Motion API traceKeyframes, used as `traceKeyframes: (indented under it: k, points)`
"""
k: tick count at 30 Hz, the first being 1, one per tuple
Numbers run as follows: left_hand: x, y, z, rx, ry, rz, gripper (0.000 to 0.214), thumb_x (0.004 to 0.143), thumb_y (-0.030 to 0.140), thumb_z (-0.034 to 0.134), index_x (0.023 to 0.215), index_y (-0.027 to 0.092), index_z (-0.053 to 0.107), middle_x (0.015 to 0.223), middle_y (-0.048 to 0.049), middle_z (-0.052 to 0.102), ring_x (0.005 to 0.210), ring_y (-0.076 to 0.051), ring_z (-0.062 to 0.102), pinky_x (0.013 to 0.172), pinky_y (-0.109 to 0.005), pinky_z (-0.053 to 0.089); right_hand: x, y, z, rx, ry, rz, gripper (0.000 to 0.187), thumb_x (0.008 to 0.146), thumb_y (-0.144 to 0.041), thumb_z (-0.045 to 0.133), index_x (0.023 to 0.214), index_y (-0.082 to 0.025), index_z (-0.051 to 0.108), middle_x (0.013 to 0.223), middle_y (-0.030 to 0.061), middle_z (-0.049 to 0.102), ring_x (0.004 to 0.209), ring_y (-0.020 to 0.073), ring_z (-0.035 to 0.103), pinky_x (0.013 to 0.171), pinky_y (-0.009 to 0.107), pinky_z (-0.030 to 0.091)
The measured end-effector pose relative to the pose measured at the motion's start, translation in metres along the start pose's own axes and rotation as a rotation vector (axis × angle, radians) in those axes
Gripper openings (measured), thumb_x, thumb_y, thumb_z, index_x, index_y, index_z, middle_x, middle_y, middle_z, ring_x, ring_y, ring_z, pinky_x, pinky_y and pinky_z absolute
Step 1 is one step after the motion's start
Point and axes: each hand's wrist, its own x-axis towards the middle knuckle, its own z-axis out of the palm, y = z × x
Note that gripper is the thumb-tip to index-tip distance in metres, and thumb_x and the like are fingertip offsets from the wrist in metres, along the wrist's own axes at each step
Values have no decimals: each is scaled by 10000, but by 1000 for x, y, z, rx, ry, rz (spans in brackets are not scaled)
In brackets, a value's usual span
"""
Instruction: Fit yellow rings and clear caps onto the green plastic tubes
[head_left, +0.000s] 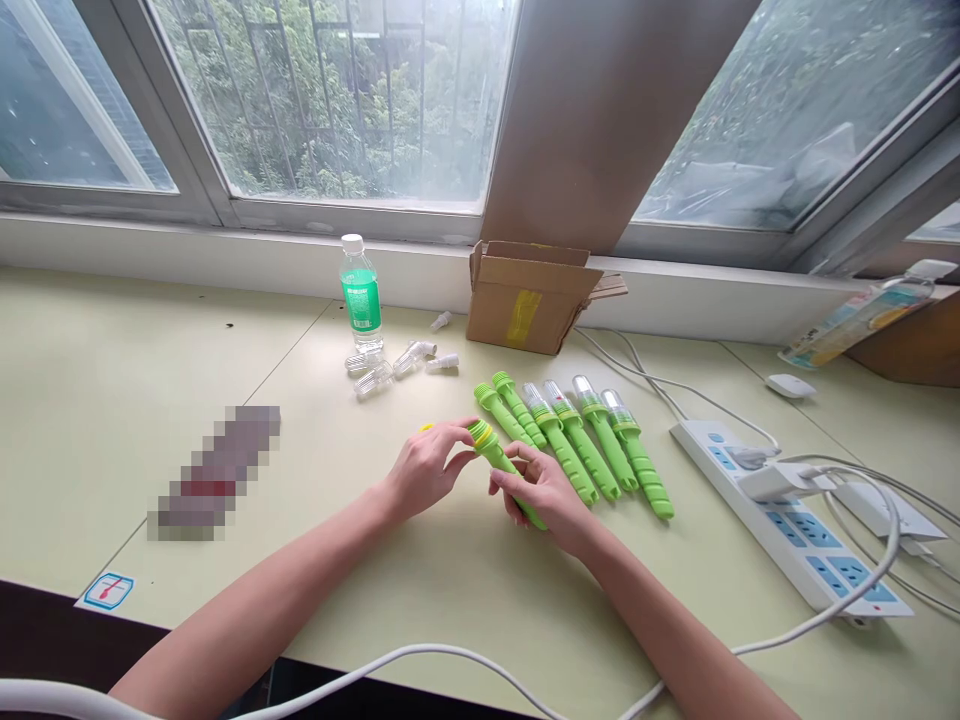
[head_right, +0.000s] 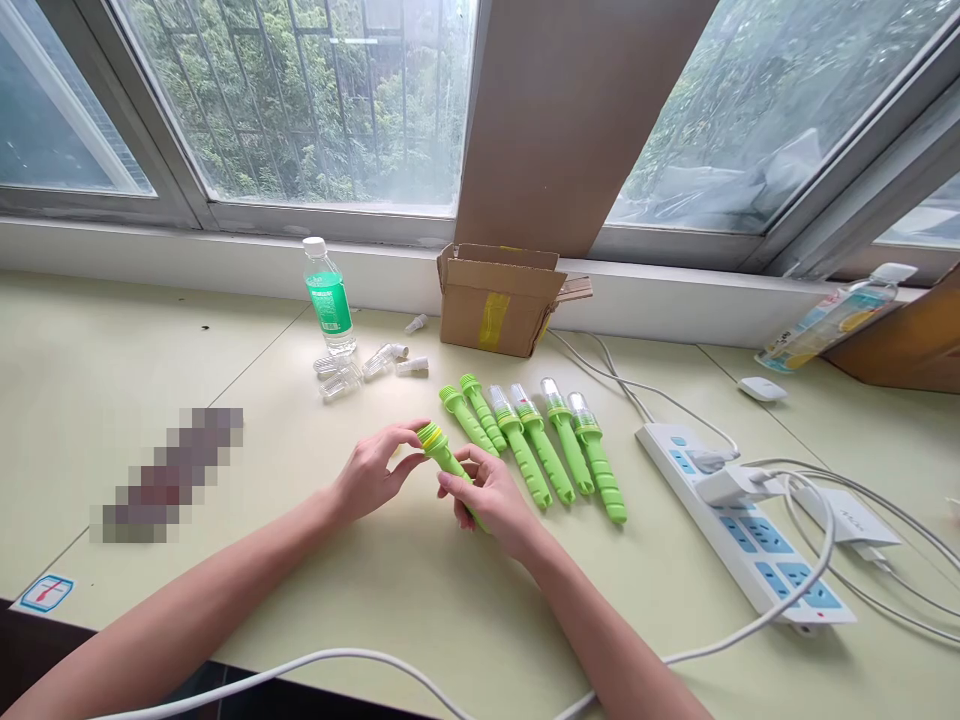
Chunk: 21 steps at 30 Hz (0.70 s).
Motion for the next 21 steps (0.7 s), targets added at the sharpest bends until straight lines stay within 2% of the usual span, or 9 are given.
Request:
traceKeyframes:
  k: [8, 12, 17, 21]
  points:
    - [2, 0, -2, 1, -2, -3, 86, 877, 191, 587, 951, 190, 545, 1098, -109, 699, 1040, -200, 672, 820, -323, 585, 0, -4, 0, -34, -21, -5, 383, 821, -540, 605, 993, -198, 599, 764, 30, 635, 479, 111, 523, 433, 238, 393]
    - [3, 1, -3, -16, -20, -10, 97, 876, 186, 590, 957, 189, 537, 1065, -108, 709, 1063, -204, 662, 821, -326, 583, -1, -5, -1, -60, -63, -28, 367, 854, -542, 554, 864, -183, 627, 762, 36, 634, 477, 100, 512, 431, 230, 358]
    - [3, 2, -3, -31, -44, -32, 86, 879, 199, 590, 940, 186, 531, 1061, -111, 708, 1060, -212, 663, 811, -334, 583, -1, -3, -3, -71, -65, -22, 418, 872, -564, 502, 975, -187, 649, 752, 35, 649, 400, 74, 414, 391, 234, 294]
    - [2, 2, -2, -47, -57, -42, 76, 884, 214, 582, 938, 189, 536, 1058, -109, 707, 1064, -217, 661, 823, -347, 581, -1, -4, -3, -53, -58, 7, 450, 855, -584, 508, 992, -180, 652, 708, 30, 648, 374, 77, 398, 375, 235, 280]
